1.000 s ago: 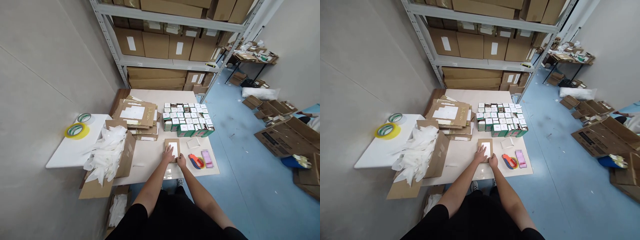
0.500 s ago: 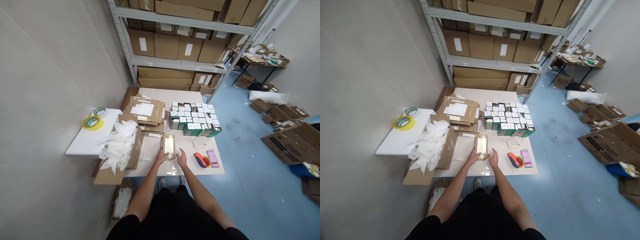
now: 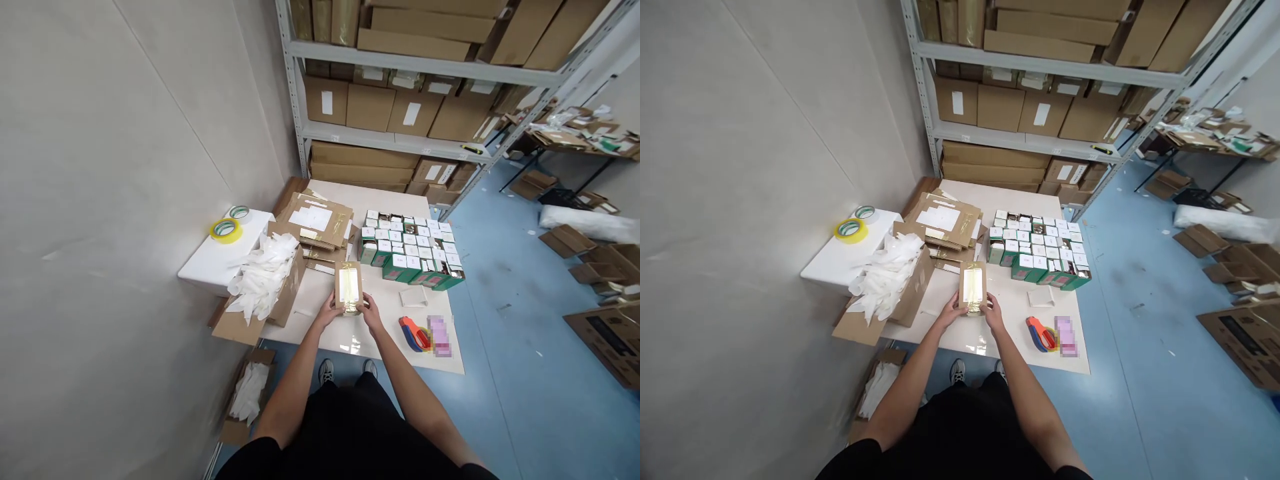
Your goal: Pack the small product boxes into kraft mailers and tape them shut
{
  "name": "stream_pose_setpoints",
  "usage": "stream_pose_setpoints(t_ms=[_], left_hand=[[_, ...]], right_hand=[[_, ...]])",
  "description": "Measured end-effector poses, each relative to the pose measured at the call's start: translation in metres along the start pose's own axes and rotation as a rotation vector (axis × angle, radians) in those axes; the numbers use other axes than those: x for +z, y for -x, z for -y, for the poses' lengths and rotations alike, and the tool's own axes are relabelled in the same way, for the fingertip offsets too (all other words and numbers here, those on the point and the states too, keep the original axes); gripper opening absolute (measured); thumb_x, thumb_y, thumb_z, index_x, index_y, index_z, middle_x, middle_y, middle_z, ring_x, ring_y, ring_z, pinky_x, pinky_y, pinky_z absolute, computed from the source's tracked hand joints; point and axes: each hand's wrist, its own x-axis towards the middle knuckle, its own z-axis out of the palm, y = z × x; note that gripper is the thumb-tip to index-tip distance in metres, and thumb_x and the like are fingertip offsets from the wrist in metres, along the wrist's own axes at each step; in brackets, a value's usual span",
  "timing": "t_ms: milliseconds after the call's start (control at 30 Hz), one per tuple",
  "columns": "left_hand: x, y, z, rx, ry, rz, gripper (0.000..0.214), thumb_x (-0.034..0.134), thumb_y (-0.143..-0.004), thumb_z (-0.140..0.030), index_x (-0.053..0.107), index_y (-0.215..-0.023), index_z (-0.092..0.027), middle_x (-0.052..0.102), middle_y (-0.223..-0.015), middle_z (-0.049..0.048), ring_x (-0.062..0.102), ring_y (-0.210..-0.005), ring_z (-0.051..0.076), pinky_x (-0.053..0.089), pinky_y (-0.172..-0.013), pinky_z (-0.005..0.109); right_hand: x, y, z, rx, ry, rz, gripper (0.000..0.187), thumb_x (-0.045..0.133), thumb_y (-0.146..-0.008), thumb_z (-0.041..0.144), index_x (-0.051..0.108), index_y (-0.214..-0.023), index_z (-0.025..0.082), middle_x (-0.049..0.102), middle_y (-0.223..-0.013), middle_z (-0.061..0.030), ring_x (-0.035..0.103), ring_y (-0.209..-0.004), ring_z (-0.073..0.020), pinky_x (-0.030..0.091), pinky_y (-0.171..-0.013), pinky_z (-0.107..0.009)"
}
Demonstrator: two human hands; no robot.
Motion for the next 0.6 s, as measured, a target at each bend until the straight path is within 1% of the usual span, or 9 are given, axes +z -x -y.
stream_pose_setpoints(t_ms=[100,167,300,367,467,600], left_hand=[[0.010,0.007,-0.017,0.064,-0.002,-0.064,0.115,0.092,-0.067,-0.038,0.032,-0.164,-0.029,0.037,-0.167,0.0121,0.047,-0.145,0.035,0.041,-0.119,0.051],[0.019,0.014,-0.031,0.107,-0.009,-0.110,0.112,0.091,-0.069,-0.037,0.032,-0.164,-0.029,0.038,-0.167,0.0116,0.046,-0.146,0.035,0.041,-0.120,0.051],[0.040,0.034,-0.060,0.185,-0.043,-0.194,0.106,0.087,-0.074,-0.038,0.033,-0.164,-0.028,0.042,-0.165,0.0107,0.048,-0.144,0.034,0.042,-0.119,0.051],[0.051,0.047,-0.070,0.206,-0.063,-0.253,0.104,0.086,-0.075,-0.039,0.033,-0.164,-0.028,0.042,-0.164,0.0104,0.050,-0.142,0.033,0.045,-0.117,0.049],[0.069,0.067,-0.079,0.225,-0.079,-0.371,0.103,0.086,-0.075,-0.041,0.034,-0.164,-0.028,0.043,-0.164,0.0099,0.051,-0.141,0.033,0.050,-0.113,0.047],[0.089,0.101,-0.080,0.231,-0.053,-0.520,0.105,0.085,-0.075,-0.043,0.032,-0.164,-0.031,0.038,-0.167,0.0078,0.050,-0.141,0.033,0.055,-0.107,0.043]], right_hand=[[-0.007,-0.004,0.023,-0.058,0.017,0.057,0.066,0.072,-0.069,0.036,0.063,-0.133,0.026,0.063,-0.139,-0.0105,0.064,-0.111,-0.0280,0.056,-0.092,-0.042],[-0.012,-0.006,0.040,-0.089,0.029,0.114,0.066,0.073,-0.071,0.037,0.062,-0.135,0.027,0.062,-0.139,-0.0102,0.062,-0.112,-0.0279,0.056,-0.093,-0.043],[-0.023,-0.008,0.073,-0.136,0.015,0.244,0.066,0.075,-0.073,0.037,0.061,-0.136,0.027,0.061,-0.139,-0.0103,0.061,-0.117,-0.0279,0.056,-0.093,-0.042],[-0.029,-0.008,0.086,-0.145,0.008,0.308,0.066,0.076,-0.073,0.036,0.060,-0.136,0.028,0.061,-0.139,-0.0104,0.061,-0.118,-0.0281,0.057,-0.093,-0.042],[-0.036,-0.007,0.100,-0.160,0.016,0.419,0.066,0.077,-0.073,0.037,0.061,-0.137,0.029,0.061,-0.140,-0.0100,0.061,-0.119,-0.0285,0.057,-0.094,-0.043],[-0.039,0.001,0.111,-0.153,0.030,0.582,0.064,0.077,-0.075,0.038,0.062,-0.137,0.031,0.063,-0.139,-0.0088,0.061,-0.121,-0.0293,0.058,-0.093,-0.044]])
